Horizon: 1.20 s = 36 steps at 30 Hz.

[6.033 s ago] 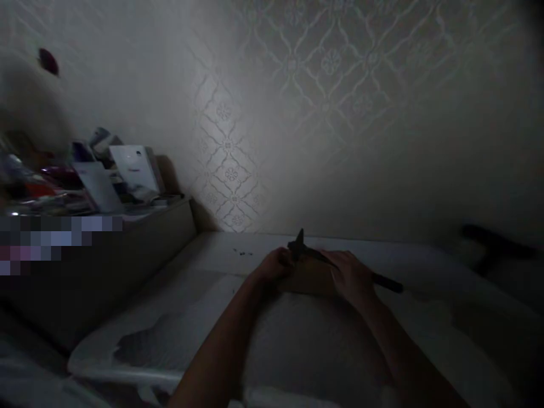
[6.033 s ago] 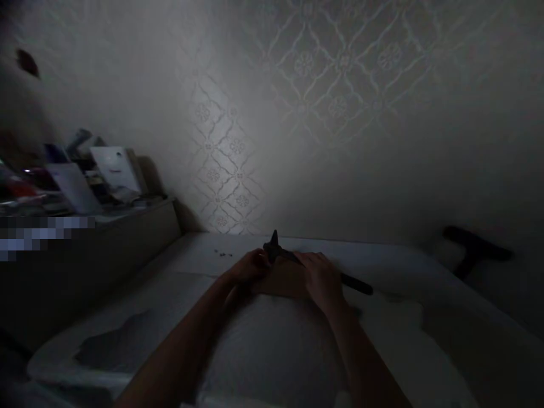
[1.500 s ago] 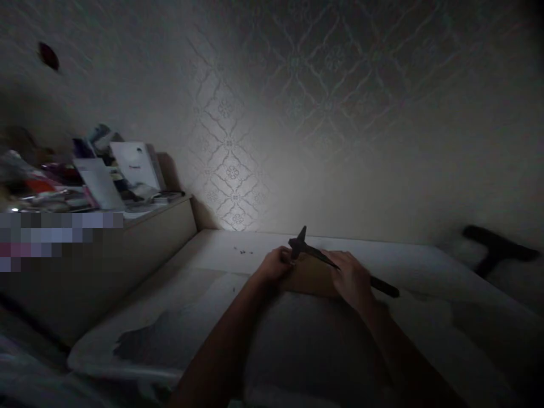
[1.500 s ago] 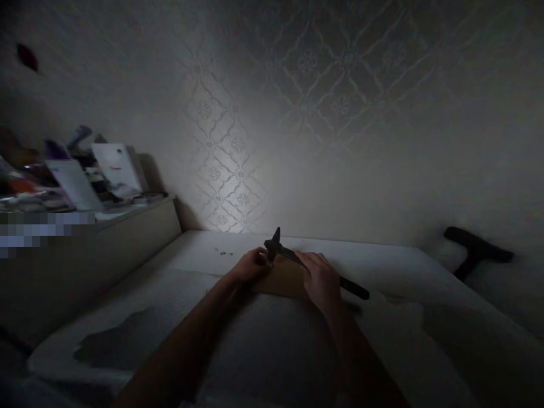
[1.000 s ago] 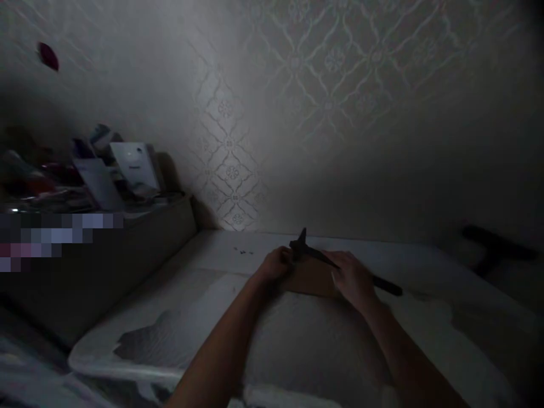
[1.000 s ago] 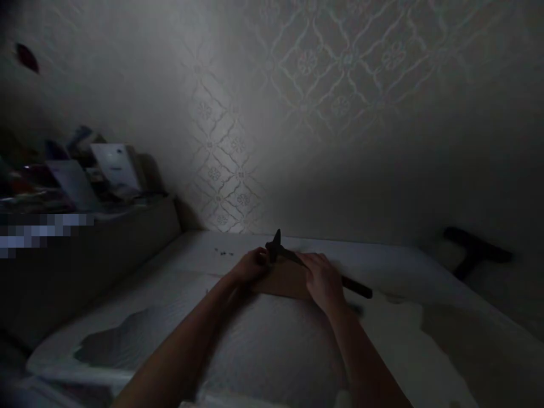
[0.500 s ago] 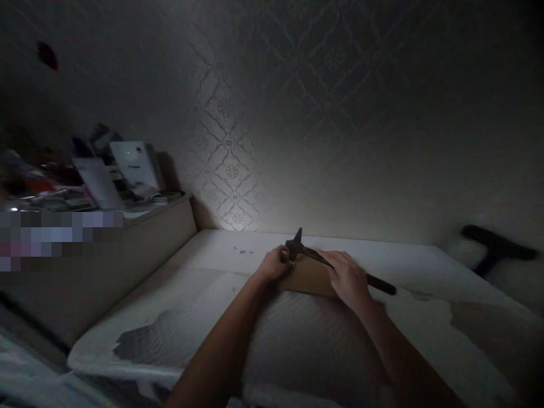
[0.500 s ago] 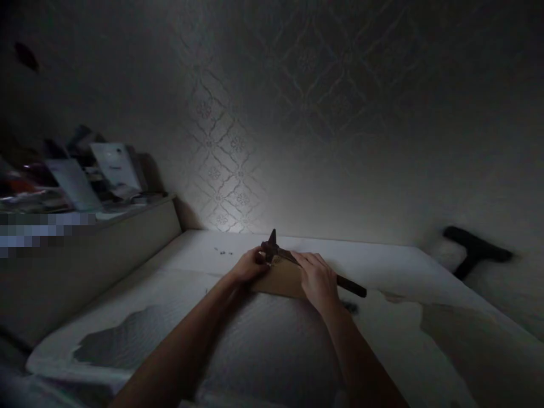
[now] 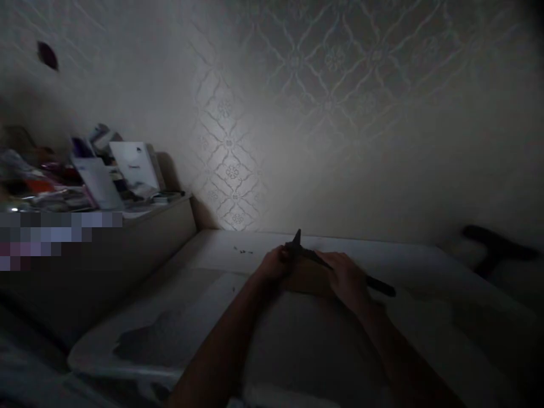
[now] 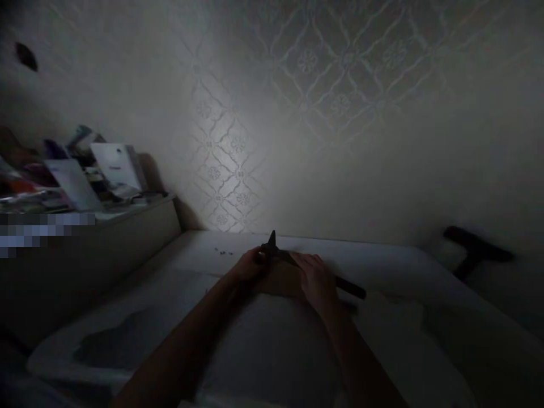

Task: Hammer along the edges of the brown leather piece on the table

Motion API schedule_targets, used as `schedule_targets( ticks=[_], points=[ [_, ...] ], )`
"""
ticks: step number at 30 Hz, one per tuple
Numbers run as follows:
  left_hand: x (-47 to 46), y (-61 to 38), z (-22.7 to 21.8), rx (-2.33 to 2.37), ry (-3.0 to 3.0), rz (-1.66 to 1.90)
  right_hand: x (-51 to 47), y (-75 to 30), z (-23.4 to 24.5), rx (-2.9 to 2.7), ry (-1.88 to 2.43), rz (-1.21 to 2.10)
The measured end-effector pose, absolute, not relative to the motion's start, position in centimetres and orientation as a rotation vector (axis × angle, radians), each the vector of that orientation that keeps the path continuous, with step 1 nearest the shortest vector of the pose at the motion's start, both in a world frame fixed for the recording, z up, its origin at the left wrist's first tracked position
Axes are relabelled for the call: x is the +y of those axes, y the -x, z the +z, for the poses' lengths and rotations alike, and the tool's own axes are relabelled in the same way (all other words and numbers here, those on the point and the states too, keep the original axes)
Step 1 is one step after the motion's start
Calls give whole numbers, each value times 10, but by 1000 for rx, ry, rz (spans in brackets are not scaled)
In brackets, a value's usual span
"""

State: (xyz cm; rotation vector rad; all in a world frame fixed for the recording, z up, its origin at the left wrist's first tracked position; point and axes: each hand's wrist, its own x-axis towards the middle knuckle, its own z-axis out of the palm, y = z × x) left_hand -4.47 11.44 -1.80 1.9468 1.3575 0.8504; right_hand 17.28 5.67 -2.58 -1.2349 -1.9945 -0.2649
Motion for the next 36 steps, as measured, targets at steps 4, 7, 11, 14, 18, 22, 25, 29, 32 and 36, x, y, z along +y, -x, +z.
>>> schedule_targets(
  ticks=[4,7,11,14,18,22,25,29,32,36],
  points=[
    [115,46,-19,1364,-1931,842,57,-172,-26,-1987,1220,-258],
    [113,46,-18,1352,-1961,853,57,-172,-26,-1994,1213,-256],
    [112,45,-15,1380,-1971,815,56,-172,-25,-1976,1218,-263],
    [112,45,-14,1386,-1965,825,56,-171,-25,-1982,1218,-242],
    [113,45,-15,1374,-1960,838,56,-171,-25,-1980,1219,-232],
    [114,45,-16,1361,-1955,828,57,-172,-26,-1984,1222,-243],
    [113,45,-16,1378,-1959,810,56,-171,-25,-1973,1218,-240],
    [112,45,-15,1377,-1959,818,55,-170,-24,-1964,1216,-234],
    [111,45,-15,1353,-1964,825,55,-170,-24,-1963,1231,-228],
    [112,45,-16,1373,-1962,809,55,-170,-24,-1964,1243,-225]
  ],
)
